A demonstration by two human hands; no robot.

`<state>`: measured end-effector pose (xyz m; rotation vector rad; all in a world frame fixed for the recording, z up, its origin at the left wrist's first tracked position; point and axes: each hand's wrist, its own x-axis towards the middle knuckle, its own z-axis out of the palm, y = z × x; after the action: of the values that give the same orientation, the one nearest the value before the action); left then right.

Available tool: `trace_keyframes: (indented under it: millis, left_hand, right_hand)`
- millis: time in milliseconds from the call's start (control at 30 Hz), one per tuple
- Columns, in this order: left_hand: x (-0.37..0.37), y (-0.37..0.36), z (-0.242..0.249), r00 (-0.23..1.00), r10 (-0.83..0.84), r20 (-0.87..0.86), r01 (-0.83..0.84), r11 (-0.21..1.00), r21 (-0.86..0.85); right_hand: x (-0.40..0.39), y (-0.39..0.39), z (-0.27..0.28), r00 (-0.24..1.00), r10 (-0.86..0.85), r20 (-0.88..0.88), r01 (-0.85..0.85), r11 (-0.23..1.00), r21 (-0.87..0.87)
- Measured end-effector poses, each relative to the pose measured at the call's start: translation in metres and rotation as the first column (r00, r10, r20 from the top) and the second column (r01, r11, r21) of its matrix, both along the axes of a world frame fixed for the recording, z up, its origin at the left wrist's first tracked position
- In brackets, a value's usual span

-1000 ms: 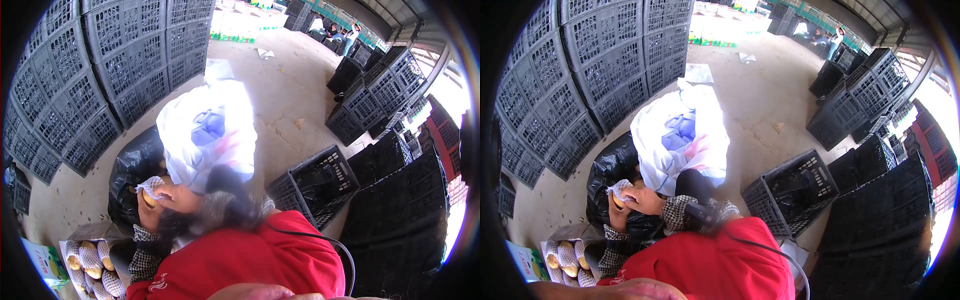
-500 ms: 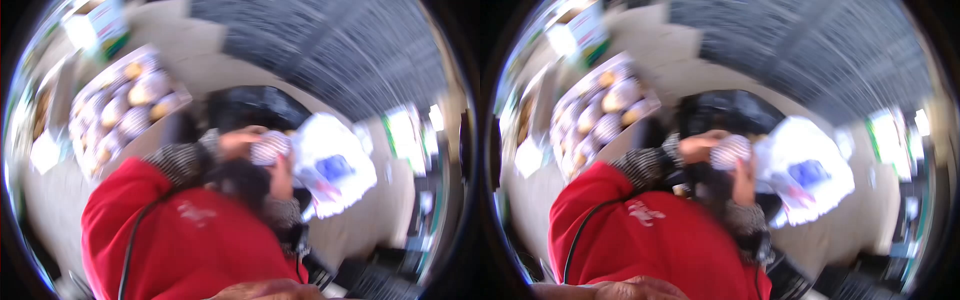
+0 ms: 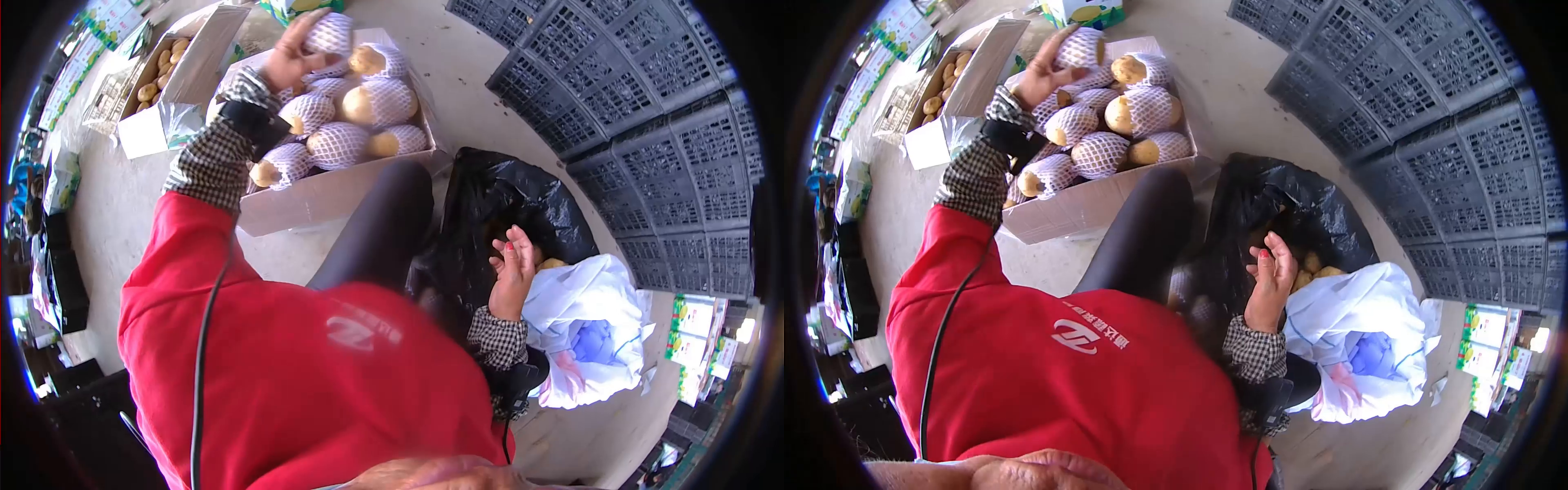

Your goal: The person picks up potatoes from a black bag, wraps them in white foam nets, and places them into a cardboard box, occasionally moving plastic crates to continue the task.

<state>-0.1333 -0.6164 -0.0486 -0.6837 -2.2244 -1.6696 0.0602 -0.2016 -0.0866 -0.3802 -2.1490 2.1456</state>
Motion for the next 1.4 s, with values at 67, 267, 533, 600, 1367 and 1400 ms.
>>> trace_keyframes:
  millis: [67, 267, 533, 600, 1367, 1400]
  left_hand:
    - [-0.032, -0.033, -0.051, 0.996, -0.010, 0.090, 0.033, 0.966, -0.257]
    - [-0.115, -0.073, -0.151, 0.939, -0.254, -0.230, -0.077, 0.499, -0.863]
    - [-0.091, -0.033, -0.106, 0.961, 0.262, -0.086, -0.175, 0.338, -0.925]
    - [-0.114, -0.014, -0.103, 0.952, -0.054, -0.301, -0.228, 0.528, -0.818]
    - [0.031, 0.483, -0.254, 0.389, -0.703, 0.595, 0.879, 0.089, -0.469]
    - [0.021, 0.479, -0.279, 0.363, -0.717, 0.595, 0.897, 0.097, -0.430]
  right_hand:
    - [0.001, 0.002, -0.004, 1.000, -0.027, 0.016, 0.027, 1.000, -0.009]
    - [0.010, 0.025, -0.011, 0.987, -0.157, 0.037, 0.159, 0.985, -0.065]
    - [0.050, 0.105, 0.004, 0.824, -0.557, -0.102, 0.560, 0.829, 0.001]
    - [0.065, 0.128, -0.001, 0.733, -0.657, -0.175, 0.664, 0.747, -0.023]
    - [0.070, 0.249, -0.048, 0.776, -0.608, -0.171, 0.419, 0.293, 0.859]
    - [0.072, 0.258, -0.059, 0.776, -0.618, -0.130, 0.295, 0.172, 0.940]
